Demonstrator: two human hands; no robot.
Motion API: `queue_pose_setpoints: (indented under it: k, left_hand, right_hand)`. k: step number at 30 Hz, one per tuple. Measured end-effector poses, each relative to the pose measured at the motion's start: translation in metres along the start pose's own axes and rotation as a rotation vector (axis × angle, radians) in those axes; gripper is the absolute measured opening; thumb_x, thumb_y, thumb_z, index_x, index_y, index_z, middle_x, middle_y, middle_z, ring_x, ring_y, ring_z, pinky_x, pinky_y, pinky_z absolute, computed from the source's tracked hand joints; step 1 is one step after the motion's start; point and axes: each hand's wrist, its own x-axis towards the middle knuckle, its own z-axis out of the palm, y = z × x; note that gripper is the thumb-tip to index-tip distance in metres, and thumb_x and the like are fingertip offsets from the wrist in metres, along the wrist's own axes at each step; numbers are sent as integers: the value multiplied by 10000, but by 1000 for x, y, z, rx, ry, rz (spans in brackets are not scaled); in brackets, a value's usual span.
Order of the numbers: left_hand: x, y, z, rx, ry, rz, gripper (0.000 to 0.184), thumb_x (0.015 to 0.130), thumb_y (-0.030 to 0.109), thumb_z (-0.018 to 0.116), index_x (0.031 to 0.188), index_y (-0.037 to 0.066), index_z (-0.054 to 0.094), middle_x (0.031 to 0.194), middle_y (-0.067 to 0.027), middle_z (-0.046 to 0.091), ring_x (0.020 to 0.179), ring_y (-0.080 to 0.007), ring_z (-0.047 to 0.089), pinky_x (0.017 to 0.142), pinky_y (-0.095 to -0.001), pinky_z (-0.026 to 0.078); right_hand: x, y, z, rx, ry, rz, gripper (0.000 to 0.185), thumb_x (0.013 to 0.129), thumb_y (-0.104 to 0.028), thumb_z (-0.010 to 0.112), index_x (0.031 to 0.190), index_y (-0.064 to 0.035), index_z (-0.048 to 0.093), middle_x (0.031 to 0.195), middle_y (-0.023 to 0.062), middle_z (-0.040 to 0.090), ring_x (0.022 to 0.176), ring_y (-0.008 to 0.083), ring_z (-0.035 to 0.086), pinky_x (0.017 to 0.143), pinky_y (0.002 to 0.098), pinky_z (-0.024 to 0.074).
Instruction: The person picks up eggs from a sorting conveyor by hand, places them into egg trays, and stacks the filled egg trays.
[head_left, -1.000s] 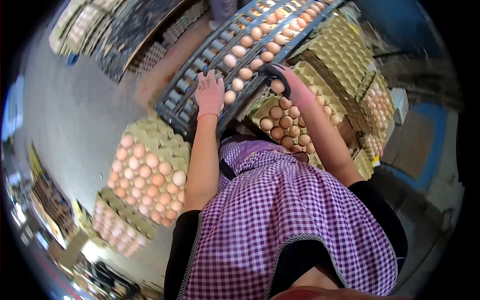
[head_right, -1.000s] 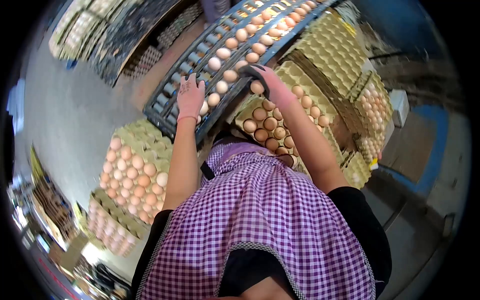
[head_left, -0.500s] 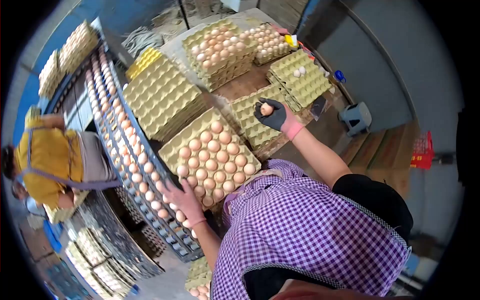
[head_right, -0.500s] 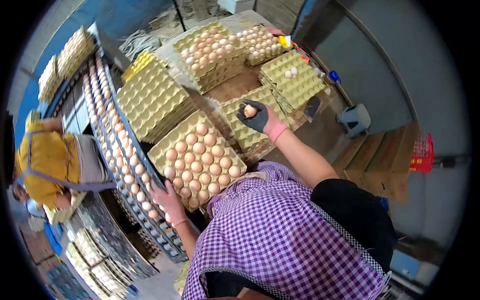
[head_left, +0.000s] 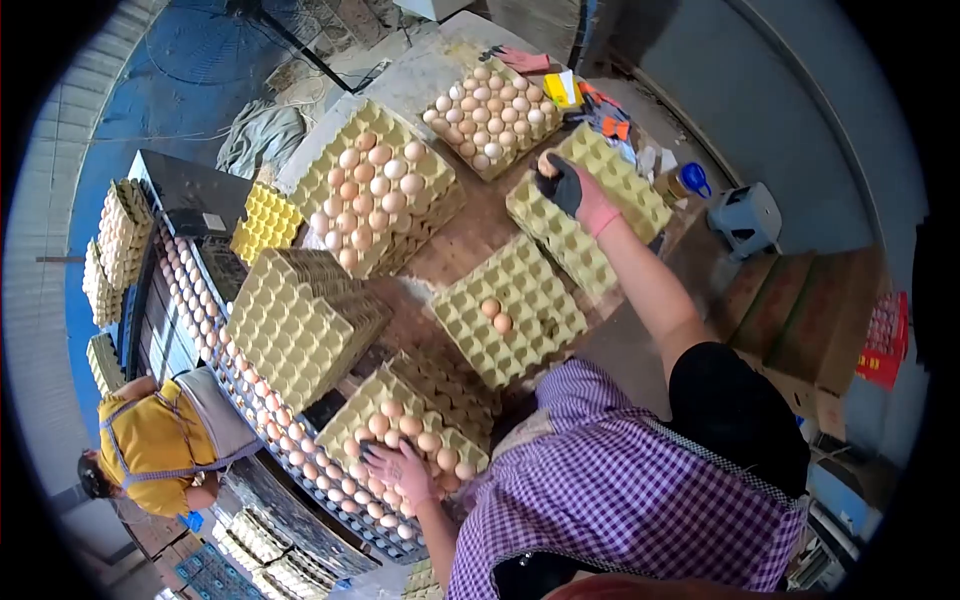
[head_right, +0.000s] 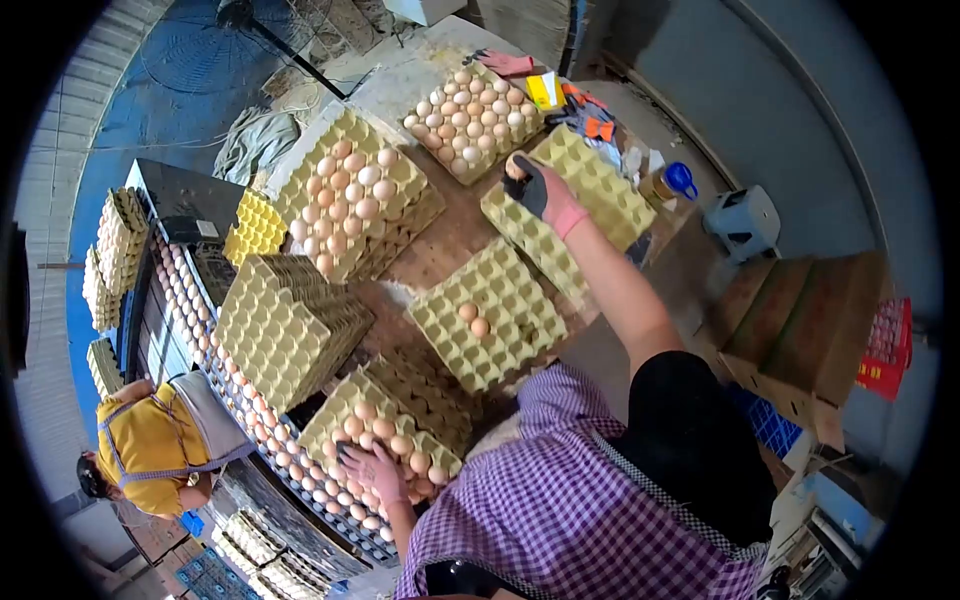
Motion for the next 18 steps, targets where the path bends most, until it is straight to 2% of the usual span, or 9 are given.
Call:
queue_pose_setpoints:
  k: [4, 6, 8, 10, 12, 14, 15, 17, 18]
  left_hand:
    - [-2, -11, 21, -15, 30, 0, 863, 1025, 551, 382, 1551, -96, 162, 1597, -326, 192, 1477, -502, 163, 1211, -577, 129]
    - [-5, -14, 24, -35, 48, -4, 887, 1015, 570, 386, 1556, -90, 145, 1587, -340, 196, 1471, -506, 172, 1204, -585, 136]
    - [-2, -21, 31, -38, 101, 23, 896, 1012, 570, 392, 1556, -90, 125, 1586, -344, 186, 1467, -517, 164, 1199, -597, 125]
    - [-5, -20, 29, -29, 46, 2, 896, 1011, 565, 397, 1555, -92, 122, 1589, -346, 173, 1473, -515, 150, 1200, -594, 122]
    - [-8, -17, 25, -25, 21, -11, 915, 1007, 569, 410, 1542, -116, 126, 1593, -354, 154, 1485, -511, 125, 1205, -589, 111]
    - [-6, -4, 12, -62, -22, -61, 913, 1006, 558, 414, 1549, -108, 104, 1600, -350, 141, 1490, -512, 115, 1216, -573, 101]
    - [-4, -4, 14, -58, -31, -64, 913, 1006, 558, 414, 1549, -108, 104, 1600, -350, 141, 1490, -512, 115, 1216, -573, 101]
    - [-8, -8, 13, -20, -41, -73, 905, 1003, 539, 426, 1558, -95, 98, 1610, -347, 118, 1502, -503, 95, 1228, -557, 86]
    - [-7, 7, 1, 110, -120, -144, 881, 1019, 522, 394, 1567, -96, 87, 1625, -299, 158, 1517, -451, 133, 1237, -517, 115]
  right_hand:
    - [109, -36, -29, -100, 300, -43, 150, 1006, -215, 615, 973, -69, 620, 852, 14, 601, 754, 135, 610, 678, 280, 523]
    - [172, -43, -95, -757, 254, -164, 149, 995, -249, 638, 946, -110, 620, 776, 1, 576, 673, 130, 585, 600, 282, 497]
    - [248, -64, -111, -313, 318, -36, 159, 1001, -264, 626, 928, -123, 619, 759, -9, 555, 666, 125, 577, 608, 273, 500]
    - [280, -74, -130, -1292, 231, -288, 187, 1005, -291, 617, 948, -114, 634, 819, 4, 593, 693, 120, 594, 617, 282, 515]
    - [307, -79, -118, -886, 19, -427, 292, 1007, -308, 607, 1153, -60, 657, 984, 25, 659, 819, 136, 630, 666, 285, 554]
    - [304, -98, -35, -352, 515, 33, 336, 1005, -296, 603, 1256, -73, 619, 1059, 31, 651, 848, 145, 634, 689, 281, 565]
    - [307, -93, -51, -355, 521, 40, 336, 1005, -296, 603, 1256, -73, 619, 1059, 31, 651, 848, 145, 634, 689, 281, 565]
    - [305, -85, -106, -1328, 11, -482, 390, 988, -299, 606, 1321, -96, 581, 1144, 64, 638, 904, 161, 642, 710, 289, 578]
    - [303, -89, -109, -735, 272, -69, 381, 972, -264, 605, 1315, -101, 587, 1135, 80, 640, 968, 183, 622, 818, 328, 567]
